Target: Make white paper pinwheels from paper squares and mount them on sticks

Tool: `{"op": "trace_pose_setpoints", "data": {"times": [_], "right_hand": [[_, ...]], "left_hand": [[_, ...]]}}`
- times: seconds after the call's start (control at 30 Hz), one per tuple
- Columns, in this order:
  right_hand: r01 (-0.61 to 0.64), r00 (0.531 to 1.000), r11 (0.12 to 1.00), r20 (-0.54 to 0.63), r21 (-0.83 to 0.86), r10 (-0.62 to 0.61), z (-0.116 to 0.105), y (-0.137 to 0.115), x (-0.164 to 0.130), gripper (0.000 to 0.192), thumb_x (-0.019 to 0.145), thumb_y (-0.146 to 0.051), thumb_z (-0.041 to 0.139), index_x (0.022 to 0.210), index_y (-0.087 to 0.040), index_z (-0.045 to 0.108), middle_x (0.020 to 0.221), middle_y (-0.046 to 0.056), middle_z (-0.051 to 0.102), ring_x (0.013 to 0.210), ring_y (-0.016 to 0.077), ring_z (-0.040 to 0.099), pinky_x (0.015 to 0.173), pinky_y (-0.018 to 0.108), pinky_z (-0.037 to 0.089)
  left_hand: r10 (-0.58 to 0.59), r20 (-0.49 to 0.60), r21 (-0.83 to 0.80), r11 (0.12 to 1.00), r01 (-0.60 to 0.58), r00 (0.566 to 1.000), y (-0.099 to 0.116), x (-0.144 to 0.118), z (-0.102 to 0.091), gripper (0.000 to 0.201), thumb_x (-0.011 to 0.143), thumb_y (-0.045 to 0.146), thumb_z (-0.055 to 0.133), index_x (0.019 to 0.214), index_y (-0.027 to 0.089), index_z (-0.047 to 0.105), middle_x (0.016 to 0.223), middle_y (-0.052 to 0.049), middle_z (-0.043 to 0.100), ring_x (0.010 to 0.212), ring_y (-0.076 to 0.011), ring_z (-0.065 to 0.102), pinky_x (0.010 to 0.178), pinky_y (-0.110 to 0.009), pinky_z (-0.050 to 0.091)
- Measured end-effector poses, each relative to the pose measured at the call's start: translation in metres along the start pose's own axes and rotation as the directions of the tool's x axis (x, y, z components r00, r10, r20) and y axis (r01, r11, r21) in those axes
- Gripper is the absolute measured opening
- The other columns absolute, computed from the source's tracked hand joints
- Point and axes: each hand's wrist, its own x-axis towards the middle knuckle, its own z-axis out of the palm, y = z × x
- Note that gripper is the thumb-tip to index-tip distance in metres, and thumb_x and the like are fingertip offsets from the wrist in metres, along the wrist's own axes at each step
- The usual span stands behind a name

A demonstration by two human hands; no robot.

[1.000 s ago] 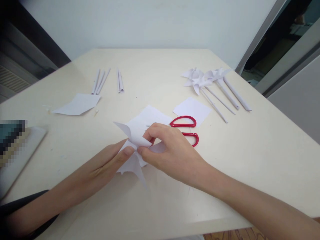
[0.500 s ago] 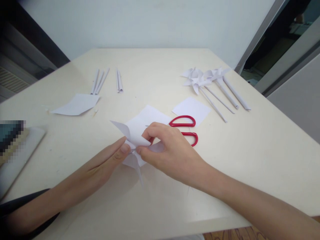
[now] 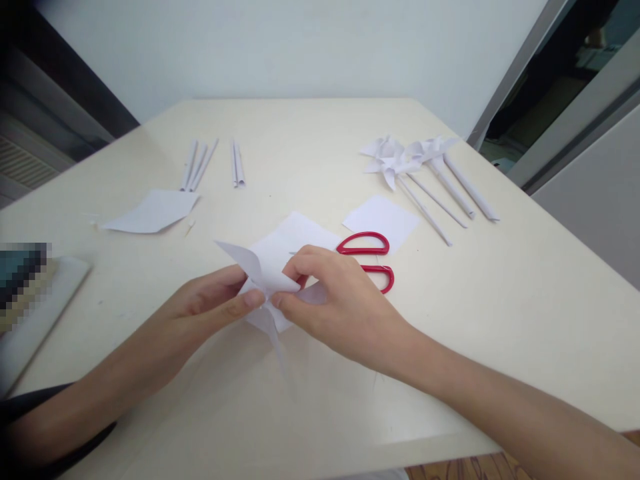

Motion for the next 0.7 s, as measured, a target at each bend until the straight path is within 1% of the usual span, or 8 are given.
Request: {"op": "trace_pose_setpoints", "data": {"times": [0.1,0.2,0.27,0.33,0.43,0.57,0.63,0.7], "right_hand": [[0.002,1.000,1.000,-0.011,-0.007,-0.002,-0.001,0.001,0.001,0.006,0.082,-0.023,0.056,0.079,-0.019,0.059,0.081,-0.001,0.058,0.076,0.0133,0.052,0.065,0.028,0.038],[-0.002,1.000,1.000,-0.007,-0.003,0.002,-0.001,0.002,0.001,0.006,0.083,-0.022,0.055,0.080,-0.019,0.058,0.084,-0.001,0.058,0.078,0.0136,0.052,0.066,0.028,0.038],[-0.006,1.000,1.000,-0.005,0.000,0.006,-0.001,0.002,0.000,0.006,0.083,-0.022,0.055,0.080,-0.019,0.058,0.084,-0.001,0.059,0.078,0.0137,0.052,0.066,0.028,0.038],[-0.013,1.000,1.000,-0.007,-0.001,0.013,-0.001,0.002,0.000,0.006,0.083,-0.023,0.055,0.080,-0.019,0.059,0.085,-0.001,0.059,0.078,0.0141,0.052,0.066,0.028,0.038],[-0.013,1.000,1.000,-0.007,0.000,0.013,-0.001,0.002,-0.001,0.006,0.082,-0.023,0.055,0.080,-0.019,0.059,0.085,-0.001,0.060,0.079,0.0144,0.053,0.066,0.029,0.038],[-0.001,1.000,1.000,-0.006,-0.009,0.001,-0.001,0.001,-0.001,0.006,0.082,-0.021,0.055,0.080,-0.019,0.060,0.085,-0.001,0.059,0.079,0.0137,0.052,0.066,0.028,0.038],[0.009,1.000,1.000,-0.009,-0.018,-0.009,-0.001,0.001,-0.001,0.006,0.082,-0.020,0.055,0.079,-0.019,0.060,0.084,-0.001,0.059,0.078,0.0133,0.052,0.066,0.028,0.038],[0.027,1.000,0.999,-0.008,-0.029,-0.027,-0.001,0.001,-0.001,0.007,0.082,-0.019,0.055,0.080,-0.018,0.061,0.084,-0.001,0.059,0.078,0.0130,0.052,0.067,0.027,0.038]], "left_hand": [[-0.004,0.005,-0.024,1.000,0.004,1.000,0.002,0.000,0.000,0.029,0.091,0.035,0.049,0.116,0.023,0.058,0.109,-0.003,0.068,0.091,-0.0207,0.063,0.082,-0.031,0.050],[-0.037,-0.003,0.090,0.995,0.038,0.999,0.006,-0.003,0.001,0.033,0.093,0.038,0.045,0.122,0.026,0.055,0.110,-0.002,0.067,0.088,-0.0197,0.063,0.077,-0.029,0.051],[-0.025,-0.060,0.161,0.986,0.034,0.998,0.002,-0.006,0.000,0.035,0.095,0.042,0.038,0.123,0.029,0.055,0.116,-0.001,0.065,0.093,-0.0201,0.062,0.083,-0.031,0.050],[0.040,-0.131,0.144,0.989,-0.021,0.991,-0.007,-0.009,-0.004,0.037,0.095,0.044,0.034,0.124,0.033,0.054,0.124,0.002,0.061,0.108,-0.0221,0.057,0.095,-0.034,0.044],[0.029,-0.115,0.176,0.984,-0.009,0.993,-0.018,-0.012,-0.011,0.041,0.094,0.043,0.036,0.131,0.032,0.049,0.138,0.001,0.050,0.128,-0.0260,0.043,0.106,-0.040,0.035],[-0.096,-0.095,0.322,0.939,0.122,0.991,-0.010,-0.017,-0.015,0.042,0.092,0.048,0.038,0.130,0.033,0.049,0.141,0.002,0.047,0.130,-0.0244,0.039,0.111,-0.038,0.028],[-0.088,-0.055,0.397,0.912,0.103,0.995,-0.001,-0.018,-0.016,0.039,0.091,0.049,0.042,0.125,0.034,0.052,0.135,0.002,0.053,0.127,-0.0236,0.043,0.109,-0.034,0.030],[-0.017,0.028,0.455,0.891,0.002,0.999,0.006,-0.016,-0.017,0.030,0.090,0.045,0.046,0.113,0.032,0.060,0.122,0.002,0.061,0.116,-0.0231,0.051,0.100,-0.030,0.039]]}}
